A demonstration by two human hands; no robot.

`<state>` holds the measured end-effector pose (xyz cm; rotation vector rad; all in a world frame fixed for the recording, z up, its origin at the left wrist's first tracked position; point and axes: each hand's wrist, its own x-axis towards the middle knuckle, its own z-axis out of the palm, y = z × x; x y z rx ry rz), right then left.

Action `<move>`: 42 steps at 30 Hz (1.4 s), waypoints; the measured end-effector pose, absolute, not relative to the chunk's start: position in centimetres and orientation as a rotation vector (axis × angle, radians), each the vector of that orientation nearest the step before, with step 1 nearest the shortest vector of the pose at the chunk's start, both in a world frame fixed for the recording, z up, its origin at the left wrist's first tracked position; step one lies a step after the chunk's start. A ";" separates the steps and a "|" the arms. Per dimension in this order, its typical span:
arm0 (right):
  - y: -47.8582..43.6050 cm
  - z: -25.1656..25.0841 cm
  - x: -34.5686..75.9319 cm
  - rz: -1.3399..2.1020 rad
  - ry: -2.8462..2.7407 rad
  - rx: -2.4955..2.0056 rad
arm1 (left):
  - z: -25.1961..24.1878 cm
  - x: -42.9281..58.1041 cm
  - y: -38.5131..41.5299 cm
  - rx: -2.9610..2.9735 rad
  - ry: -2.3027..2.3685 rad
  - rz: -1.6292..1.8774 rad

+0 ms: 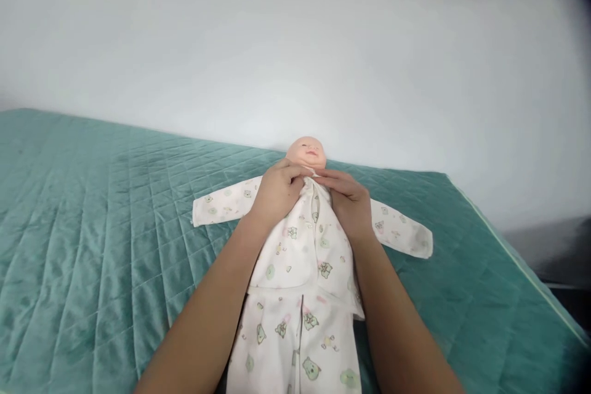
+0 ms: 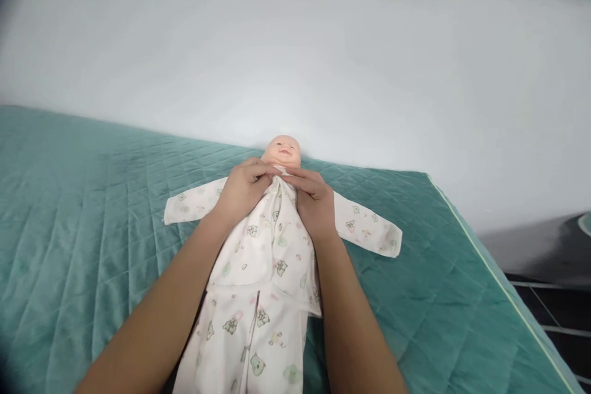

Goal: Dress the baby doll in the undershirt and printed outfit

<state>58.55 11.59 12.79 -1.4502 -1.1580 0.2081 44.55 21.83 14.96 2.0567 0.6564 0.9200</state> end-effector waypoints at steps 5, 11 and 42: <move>9.9 12.2 57.9 0.283 -1.216 -1.523 | 14.3 43.4 21.1 2.065 0.572 0.930; 7.3 11.7 56.1 0.303 -1.054 -1.552 | 13.8 42.8 20.7 2.072 0.534 0.915; 9.2 13.4 55.8 0.290 -1.206 -1.883 | 14.0 42.5 19.8 2.263 0.595 0.781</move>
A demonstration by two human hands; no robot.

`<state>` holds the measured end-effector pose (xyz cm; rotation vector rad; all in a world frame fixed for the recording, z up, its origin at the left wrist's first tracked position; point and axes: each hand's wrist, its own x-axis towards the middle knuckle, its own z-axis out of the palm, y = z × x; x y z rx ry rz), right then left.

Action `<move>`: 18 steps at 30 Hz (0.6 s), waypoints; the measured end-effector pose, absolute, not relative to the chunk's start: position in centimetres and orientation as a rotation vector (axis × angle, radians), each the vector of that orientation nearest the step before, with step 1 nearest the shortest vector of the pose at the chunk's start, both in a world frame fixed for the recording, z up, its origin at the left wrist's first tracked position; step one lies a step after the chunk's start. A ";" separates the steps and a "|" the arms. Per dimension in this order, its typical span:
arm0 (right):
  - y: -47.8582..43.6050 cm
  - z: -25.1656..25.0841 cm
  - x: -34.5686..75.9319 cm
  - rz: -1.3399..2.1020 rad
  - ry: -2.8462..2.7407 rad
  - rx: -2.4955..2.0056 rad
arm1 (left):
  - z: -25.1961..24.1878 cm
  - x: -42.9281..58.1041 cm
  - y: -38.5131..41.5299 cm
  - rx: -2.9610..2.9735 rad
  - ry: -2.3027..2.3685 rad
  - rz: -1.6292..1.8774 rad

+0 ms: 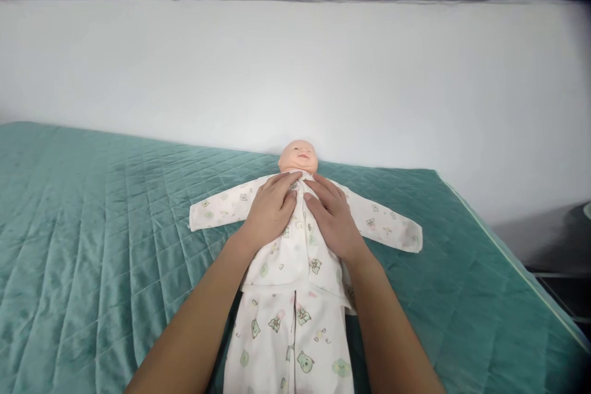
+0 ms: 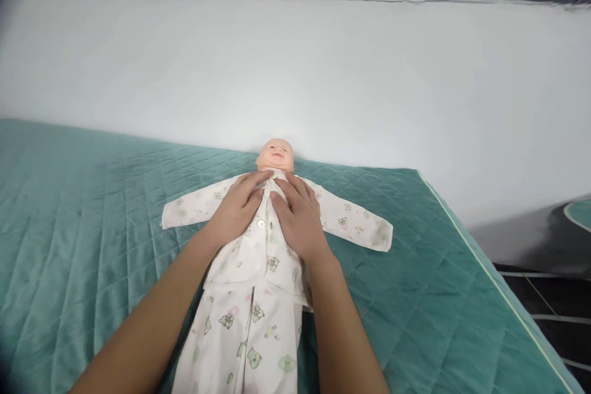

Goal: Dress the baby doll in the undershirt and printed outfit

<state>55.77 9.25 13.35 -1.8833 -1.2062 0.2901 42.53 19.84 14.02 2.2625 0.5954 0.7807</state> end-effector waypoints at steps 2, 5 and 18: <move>9.4 13.5 55.9 0.297 -1.217 -1.880 | 14.1 42.5 19.8 2.244 0.601 0.777; 9.4 13.7 55.9 0.316 -1.242 -1.874 | 14.2 42.5 19.8 2.231 0.602 0.780; 9.1 14.1 55.9 0.358 -1.302 -1.911 | 14.1 42.6 19.7 2.251 0.601 0.806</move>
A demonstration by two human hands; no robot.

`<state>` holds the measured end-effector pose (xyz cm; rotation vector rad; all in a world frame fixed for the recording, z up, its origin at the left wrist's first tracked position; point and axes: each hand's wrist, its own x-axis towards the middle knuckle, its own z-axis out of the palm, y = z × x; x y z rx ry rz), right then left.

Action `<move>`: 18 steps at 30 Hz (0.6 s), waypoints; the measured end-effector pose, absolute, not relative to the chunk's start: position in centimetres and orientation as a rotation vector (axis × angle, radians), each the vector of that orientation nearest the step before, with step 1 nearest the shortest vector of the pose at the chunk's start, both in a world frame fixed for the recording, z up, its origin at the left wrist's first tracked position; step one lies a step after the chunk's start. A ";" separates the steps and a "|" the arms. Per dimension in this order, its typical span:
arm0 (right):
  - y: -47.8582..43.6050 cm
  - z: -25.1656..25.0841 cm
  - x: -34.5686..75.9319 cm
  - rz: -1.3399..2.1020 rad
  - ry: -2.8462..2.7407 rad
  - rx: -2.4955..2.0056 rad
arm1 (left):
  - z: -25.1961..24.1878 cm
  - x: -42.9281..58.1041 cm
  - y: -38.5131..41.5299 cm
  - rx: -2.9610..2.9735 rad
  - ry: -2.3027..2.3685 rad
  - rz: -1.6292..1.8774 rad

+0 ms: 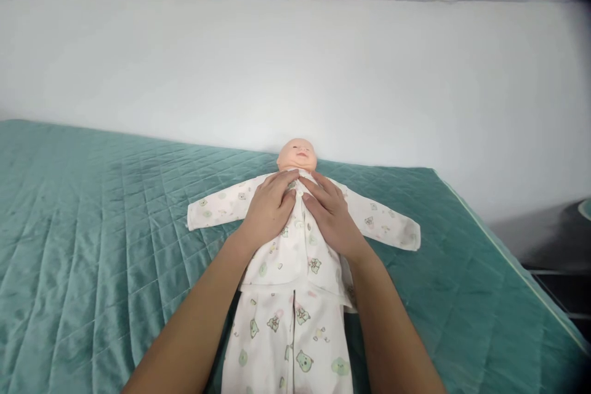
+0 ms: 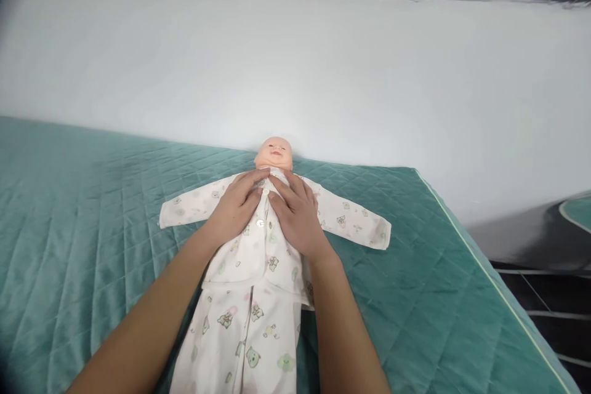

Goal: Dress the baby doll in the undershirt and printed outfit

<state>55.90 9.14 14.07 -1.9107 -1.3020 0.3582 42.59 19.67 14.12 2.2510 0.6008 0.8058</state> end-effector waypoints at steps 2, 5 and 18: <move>9.1 14.0 55.9 0.360 -1.292 -1.893 | 14.1 42.6 19.7 2.258 0.598 0.810; 9.2 13.7 56.0 0.357 -1.240 -1.825 | 14.0 42.6 19.7 2.261 0.600 0.811; 9.0 14.0 54.7 0.122 -0.966 -1.703 | 14.0 42.5 19.7 2.380 0.669 0.807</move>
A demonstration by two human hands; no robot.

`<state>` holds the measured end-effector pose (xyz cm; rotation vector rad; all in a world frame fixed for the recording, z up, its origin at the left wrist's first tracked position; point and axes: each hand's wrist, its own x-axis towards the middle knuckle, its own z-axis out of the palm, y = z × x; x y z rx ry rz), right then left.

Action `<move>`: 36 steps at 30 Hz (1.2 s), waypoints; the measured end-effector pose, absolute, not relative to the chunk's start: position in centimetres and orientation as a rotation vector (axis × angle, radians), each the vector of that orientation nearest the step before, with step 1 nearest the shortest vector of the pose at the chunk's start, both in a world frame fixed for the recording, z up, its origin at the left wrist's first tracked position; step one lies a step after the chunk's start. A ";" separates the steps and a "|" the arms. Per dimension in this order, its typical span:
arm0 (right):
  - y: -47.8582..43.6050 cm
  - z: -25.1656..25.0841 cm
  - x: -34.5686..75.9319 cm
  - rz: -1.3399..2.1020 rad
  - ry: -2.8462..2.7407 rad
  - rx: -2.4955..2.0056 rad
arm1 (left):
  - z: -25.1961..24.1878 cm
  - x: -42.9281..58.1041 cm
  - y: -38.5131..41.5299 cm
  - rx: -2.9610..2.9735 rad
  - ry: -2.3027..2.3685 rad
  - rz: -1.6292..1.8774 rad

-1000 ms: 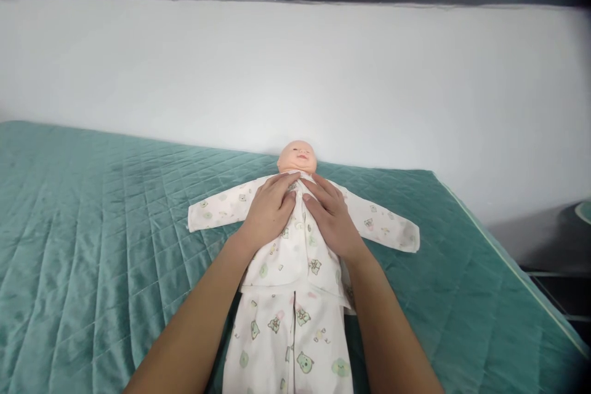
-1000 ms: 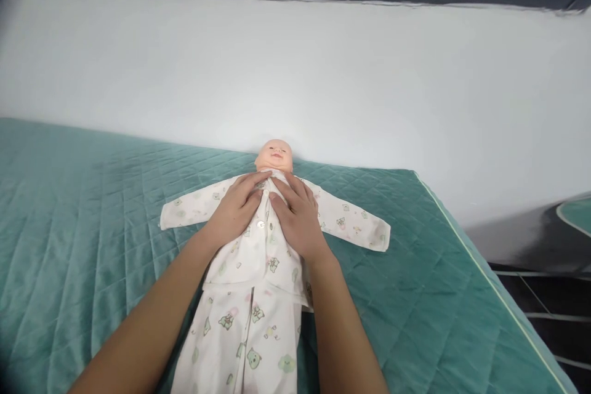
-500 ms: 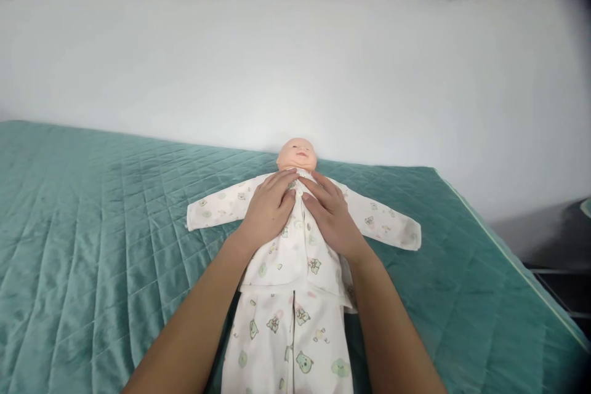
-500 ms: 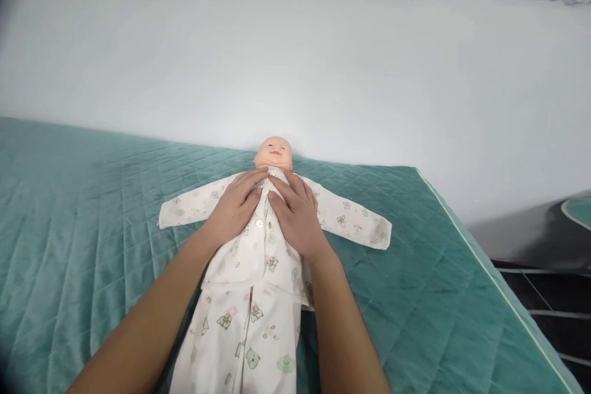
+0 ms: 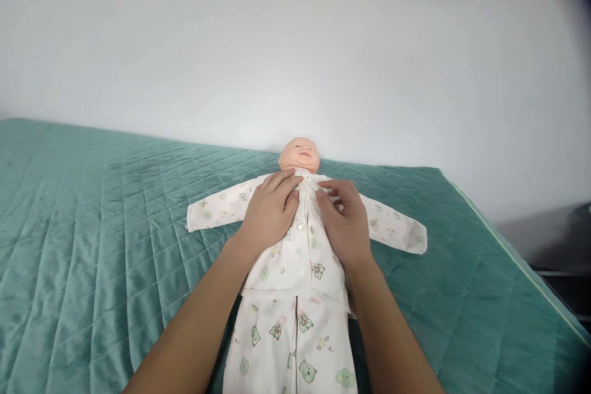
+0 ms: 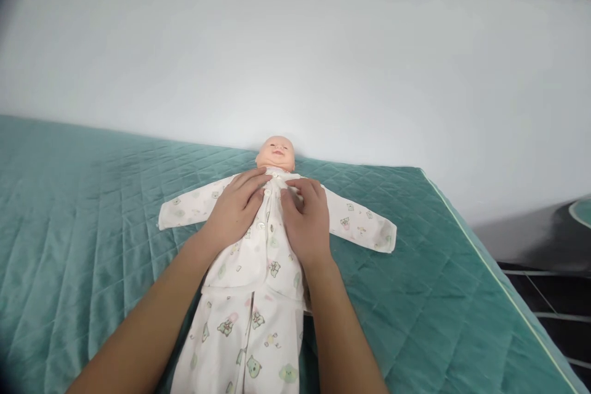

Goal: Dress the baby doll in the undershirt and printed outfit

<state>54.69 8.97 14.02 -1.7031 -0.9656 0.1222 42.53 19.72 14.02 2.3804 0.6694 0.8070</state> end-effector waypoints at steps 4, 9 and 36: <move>8.6 15.5 53.5 0.123 -1.036 -1.886 | 14.1 42.5 19.6 2.386 0.681 0.793; 8.0 16.7 53.1 0.254 -1.119 -2.032 | 14.2 42.3 19.6 2.225 0.608 0.909; 8.5 16.8 53.1 0.457 -0.751 -1.742 | 15.0 42.0 19.7 2.006 0.523 0.802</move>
